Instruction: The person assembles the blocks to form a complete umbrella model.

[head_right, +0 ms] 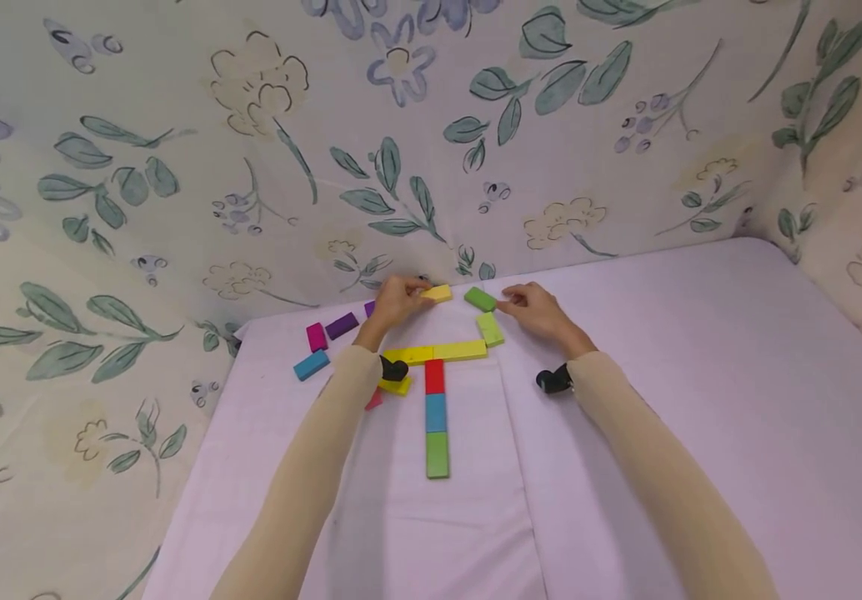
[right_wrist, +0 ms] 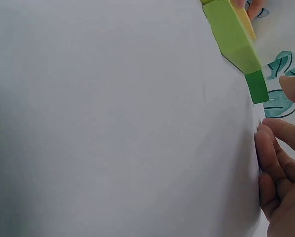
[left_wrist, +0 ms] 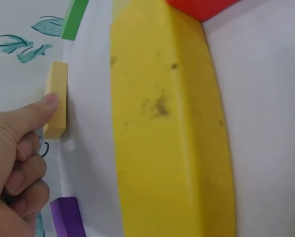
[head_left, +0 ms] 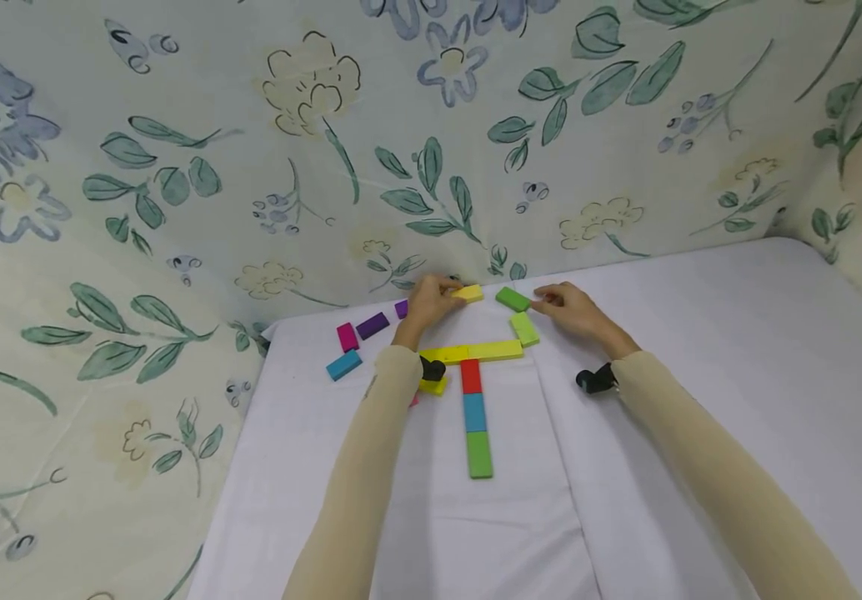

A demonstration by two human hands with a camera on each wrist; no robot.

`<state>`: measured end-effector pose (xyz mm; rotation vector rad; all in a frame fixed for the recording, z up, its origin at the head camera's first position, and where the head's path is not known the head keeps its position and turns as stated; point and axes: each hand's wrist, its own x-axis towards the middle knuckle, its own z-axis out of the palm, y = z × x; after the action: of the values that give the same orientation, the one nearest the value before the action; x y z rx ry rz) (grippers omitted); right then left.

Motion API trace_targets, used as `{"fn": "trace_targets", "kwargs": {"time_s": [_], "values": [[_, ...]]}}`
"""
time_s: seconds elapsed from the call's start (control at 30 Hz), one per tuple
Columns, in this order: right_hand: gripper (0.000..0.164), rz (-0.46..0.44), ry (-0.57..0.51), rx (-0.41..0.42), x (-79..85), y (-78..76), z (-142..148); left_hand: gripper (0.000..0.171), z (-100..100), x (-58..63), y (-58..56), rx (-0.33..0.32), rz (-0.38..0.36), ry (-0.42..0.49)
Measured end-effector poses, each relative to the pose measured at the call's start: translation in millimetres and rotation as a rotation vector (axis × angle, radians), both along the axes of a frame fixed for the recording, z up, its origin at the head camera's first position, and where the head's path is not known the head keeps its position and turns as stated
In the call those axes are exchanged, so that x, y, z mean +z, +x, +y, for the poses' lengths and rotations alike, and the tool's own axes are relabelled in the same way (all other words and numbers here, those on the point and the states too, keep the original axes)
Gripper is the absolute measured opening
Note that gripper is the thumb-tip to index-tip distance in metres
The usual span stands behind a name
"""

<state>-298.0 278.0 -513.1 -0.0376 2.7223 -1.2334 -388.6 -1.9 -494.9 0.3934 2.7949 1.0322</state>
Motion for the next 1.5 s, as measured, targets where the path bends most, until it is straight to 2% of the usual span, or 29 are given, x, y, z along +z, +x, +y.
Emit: {"fn": "trace_targets", "kwargs": {"time_s": [0.2, 0.5, 0.87, 1.1, 1.3, 1.5], "values": [[0.057, 0.004, 0.006, 0.017, 1.8, -1.0, -4.7, 0.029, 3.3, 2.6, 2.4, -0.019, 0.011, 0.011], [0.057, -0.021, 0.016, 0.025, 3.7, -0.7, -7.4, 0.027, 9.5, 5.7, 5.5, -0.030, -0.020, 0.055], [0.055, -0.035, 0.015, 0.024, 4.7, -0.9, -5.5, 0.025, 11.3, -0.9, -1.5, -0.064, -0.023, 0.061], [0.054, -0.036, 0.016, 0.025, 3.4, -0.9, -2.6, 0.030, 5.4, -7.1, -2.0, -0.039, -0.049, 0.119], [0.054, -0.034, 0.008, 0.032, 4.4, 0.2, -2.4, 0.028, 5.7, -6.8, -0.3, -0.049, -0.037, 0.147], [0.053, -0.035, 0.004, 0.030, 5.4, 0.7, -1.7, 0.028, 9.4, -5.1, -0.2, -0.041, -0.023, 0.136]]}}
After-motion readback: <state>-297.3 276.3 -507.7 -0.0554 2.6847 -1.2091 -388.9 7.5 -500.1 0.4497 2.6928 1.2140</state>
